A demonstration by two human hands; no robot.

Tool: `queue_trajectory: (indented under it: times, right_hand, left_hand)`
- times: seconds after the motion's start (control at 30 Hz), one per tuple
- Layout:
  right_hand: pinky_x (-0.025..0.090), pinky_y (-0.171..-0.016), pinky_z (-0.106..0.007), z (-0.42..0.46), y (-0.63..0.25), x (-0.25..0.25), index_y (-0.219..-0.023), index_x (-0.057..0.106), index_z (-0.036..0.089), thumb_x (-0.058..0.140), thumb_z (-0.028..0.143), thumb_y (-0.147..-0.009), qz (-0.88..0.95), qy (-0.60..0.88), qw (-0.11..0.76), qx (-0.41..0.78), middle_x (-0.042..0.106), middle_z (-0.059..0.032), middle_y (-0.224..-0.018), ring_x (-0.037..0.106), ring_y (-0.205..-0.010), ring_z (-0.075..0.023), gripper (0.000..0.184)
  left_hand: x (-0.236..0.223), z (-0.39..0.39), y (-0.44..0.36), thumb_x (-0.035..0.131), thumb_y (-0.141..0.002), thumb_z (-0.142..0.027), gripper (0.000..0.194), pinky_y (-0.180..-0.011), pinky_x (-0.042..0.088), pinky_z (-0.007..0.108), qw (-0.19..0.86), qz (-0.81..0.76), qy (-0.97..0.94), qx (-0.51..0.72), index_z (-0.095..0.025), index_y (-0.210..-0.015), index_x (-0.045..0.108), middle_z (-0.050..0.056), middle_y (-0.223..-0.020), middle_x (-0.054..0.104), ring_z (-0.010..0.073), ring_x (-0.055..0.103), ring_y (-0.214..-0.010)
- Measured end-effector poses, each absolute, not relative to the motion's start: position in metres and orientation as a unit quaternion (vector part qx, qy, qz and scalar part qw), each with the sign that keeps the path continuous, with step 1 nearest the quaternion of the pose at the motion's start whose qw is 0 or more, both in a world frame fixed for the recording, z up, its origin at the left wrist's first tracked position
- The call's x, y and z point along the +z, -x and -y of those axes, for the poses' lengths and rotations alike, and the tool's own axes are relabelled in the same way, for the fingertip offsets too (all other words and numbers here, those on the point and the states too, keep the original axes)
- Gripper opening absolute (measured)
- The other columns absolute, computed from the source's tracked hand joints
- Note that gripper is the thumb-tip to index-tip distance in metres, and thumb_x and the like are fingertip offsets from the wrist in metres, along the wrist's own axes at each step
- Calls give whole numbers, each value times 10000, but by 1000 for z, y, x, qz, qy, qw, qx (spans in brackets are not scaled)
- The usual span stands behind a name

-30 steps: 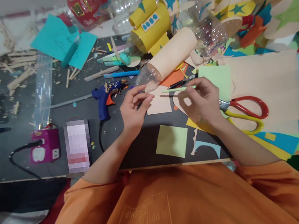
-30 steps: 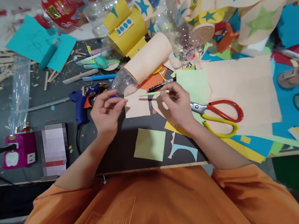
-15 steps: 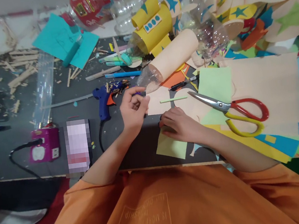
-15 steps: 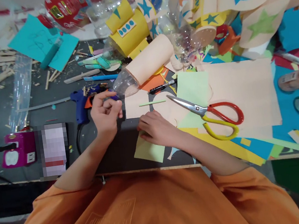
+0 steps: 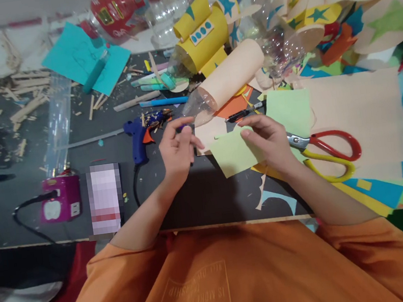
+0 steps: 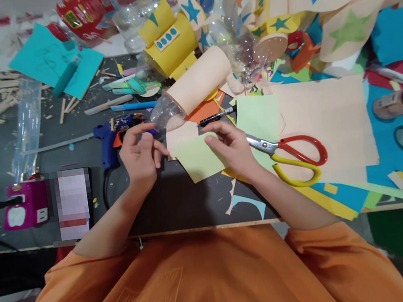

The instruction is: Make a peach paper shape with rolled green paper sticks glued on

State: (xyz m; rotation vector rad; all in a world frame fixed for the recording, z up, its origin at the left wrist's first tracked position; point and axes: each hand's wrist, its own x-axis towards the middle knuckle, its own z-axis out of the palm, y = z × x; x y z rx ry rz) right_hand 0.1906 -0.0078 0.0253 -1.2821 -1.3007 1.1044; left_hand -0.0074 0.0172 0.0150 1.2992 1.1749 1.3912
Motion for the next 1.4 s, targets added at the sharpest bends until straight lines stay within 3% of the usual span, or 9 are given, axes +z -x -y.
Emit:
queue_trajectory:
  times: [0.1,0.23,0.5,0.73,0.93,1.07,1.17,1.27,1.4]
  right_hand:
    - [490,-611,-287,6,-190,24,-846,583,246,701,547,-749,491,527,500,480,610,4,-799,574,-684,-142,338]
    - [453,-546,-257,7,-185,22,-803,574,237,726,536,-727,486,519,515,480,585,18,-756,516,-608,-114,343]
    - [463,-586,-251,5,-186,21,-797,635,225,756,485,-714,498,502,484,515,614,10,-785,560,-676,-120,299]
    - [474,-593,-283,7,-185,22,-807,731,216,739,432,-738,518,513,445,519,655,9,-690,562,-623,-129,227]
    - [553,-670,-353,8,-187,20,-914,730,223,541,654,-829,453,460,463,607,713,-54,-838,665,-747,-191,478]
    - [491,-990,-414,11,-185,23,-1064,700,292,675,510,-807,560,419,414,583,648,-65,-1232,597,-1177,-218,338]
    - [407,-1086,-449,13,-184,26,-941,721,290,668,455,-833,650,388,394,521,557,-68,-1372,500,-1306,-228,204]
    - [445,-1035,-456,14,-187,28,-887,692,259,611,427,-878,661,404,415,476,620,-80,-1273,562,-1212,-232,187]
    - [522,-677,-299,13,-192,32,-865,650,214,583,342,-885,664,422,402,468,674,-24,-805,629,-735,-159,146]
  left_hand:
    - [13,-17,10,506,-906,-577,410,-460,448,188,409,-465,-528,580,-205,-885,676,-10,-625,645,66,546,-461]
    - [17,-15,11,663,-759,-631,494,-645,541,243,504,-419,-571,494,-209,-1016,680,60,-911,732,155,694,-786]
    - [28,-11,5,741,-743,-439,301,-563,525,252,585,-467,-532,396,-166,-867,749,26,-716,733,164,677,-641]
    - [27,-14,4,709,-748,-547,378,-561,521,237,546,-447,-593,388,-178,-817,753,47,-794,754,153,674,-651]
    - [18,-16,3,750,-710,-549,369,-478,444,222,637,-419,-514,392,-209,-818,654,-16,-652,657,114,578,-516]
    - [21,-13,0,731,-731,-558,399,-497,443,219,715,-369,-501,319,-217,-778,530,-36,-647,603,108,563,-524]
    - [22,-11,-4,715,-727,-590,426,-534,466,219,727,-350,-521,277,-218,-811,525,-26,-703,641,116,606,-580]
    - [21,-10,-4,752,-677,-597,454,-652,523,245,665,-382,-542,344,-215,-849,578,9,-836,696,148,680,-741]
    - [24,-11,4,633,-792,-618,422,-669,535,256,584,-419,-544,433,-199,-847,649,35,-821,709,148,684,-740]
